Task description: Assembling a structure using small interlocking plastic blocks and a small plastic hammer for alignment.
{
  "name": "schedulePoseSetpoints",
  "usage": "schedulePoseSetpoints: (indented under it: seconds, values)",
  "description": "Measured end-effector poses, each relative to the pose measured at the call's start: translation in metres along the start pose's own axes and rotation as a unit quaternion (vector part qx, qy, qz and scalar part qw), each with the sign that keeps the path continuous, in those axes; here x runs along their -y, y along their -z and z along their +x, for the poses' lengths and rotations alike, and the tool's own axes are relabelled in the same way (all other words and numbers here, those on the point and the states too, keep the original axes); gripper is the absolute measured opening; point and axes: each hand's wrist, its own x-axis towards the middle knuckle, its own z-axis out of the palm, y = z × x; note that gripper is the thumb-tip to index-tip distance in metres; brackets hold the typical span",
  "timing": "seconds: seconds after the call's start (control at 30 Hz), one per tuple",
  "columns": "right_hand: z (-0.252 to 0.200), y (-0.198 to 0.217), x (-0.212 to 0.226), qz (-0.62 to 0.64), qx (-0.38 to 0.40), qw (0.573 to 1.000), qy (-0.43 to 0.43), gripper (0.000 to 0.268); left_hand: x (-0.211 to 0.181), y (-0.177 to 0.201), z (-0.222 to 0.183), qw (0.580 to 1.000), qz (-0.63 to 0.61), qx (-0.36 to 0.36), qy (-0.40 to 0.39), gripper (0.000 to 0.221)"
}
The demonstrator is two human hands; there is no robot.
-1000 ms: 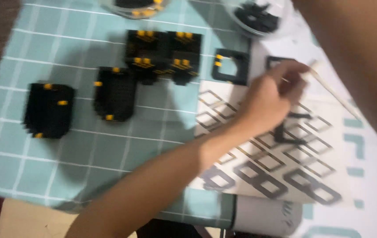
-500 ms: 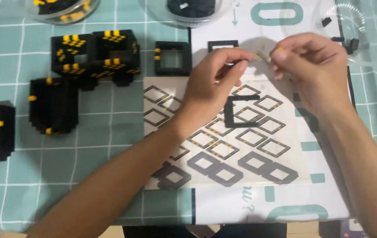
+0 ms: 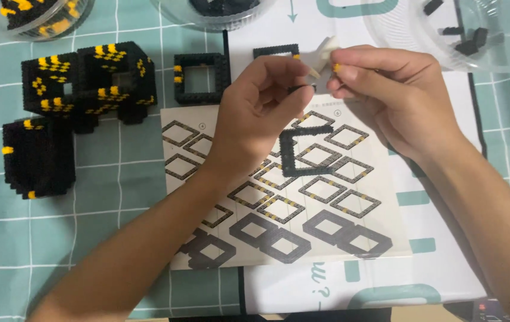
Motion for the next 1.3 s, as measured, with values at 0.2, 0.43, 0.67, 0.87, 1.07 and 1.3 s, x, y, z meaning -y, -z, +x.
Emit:
schedulePoseSetpoints:
  seconds: [0.2,0.43,0.67,0.87,1.07,1.3]
  values:
    - [-0.004,-0.002,0.0,-0.001,-0.035,0.998,-0.056,0.018,0.003,0.002,0.0,1.0,-0.007,0.0,-0.005,0.017]
    - [-0.002,0.0,-0.005,-0.025,-0.007,0.998,-0.062,0.02,0.002,0.002,0.0,1.0,-0.013,-0.001,-0.018,0.015]
    - [-0.003,-0.008,0.001,-0.048,-0.002,0.996,-0.076,0.025,0.004,0.003,0.0,1.0,-0.012,-0.005,-0.029,0.014]
    - [-0.004,-0.01,0.004,-0.065,-0.012,0.994,-0.083,0.026,0.007,0.003,0.001,0.999,-0.028,-0.001,-0.027,0.013]
    - [-0.006,-0.012,0.006,-0.069,-0.014,0.994,-0.089,0.028,0.005,0.003,0.001,1.0,-0.018,-0.005,-0.02,0.014]
    - [-0.005,-0.013,0.005,-0.082,-0.031,0.992,-0.093,0.027,0.006,0.004,0.0,0.999,-0.031,0.004,-0.024,0.015]
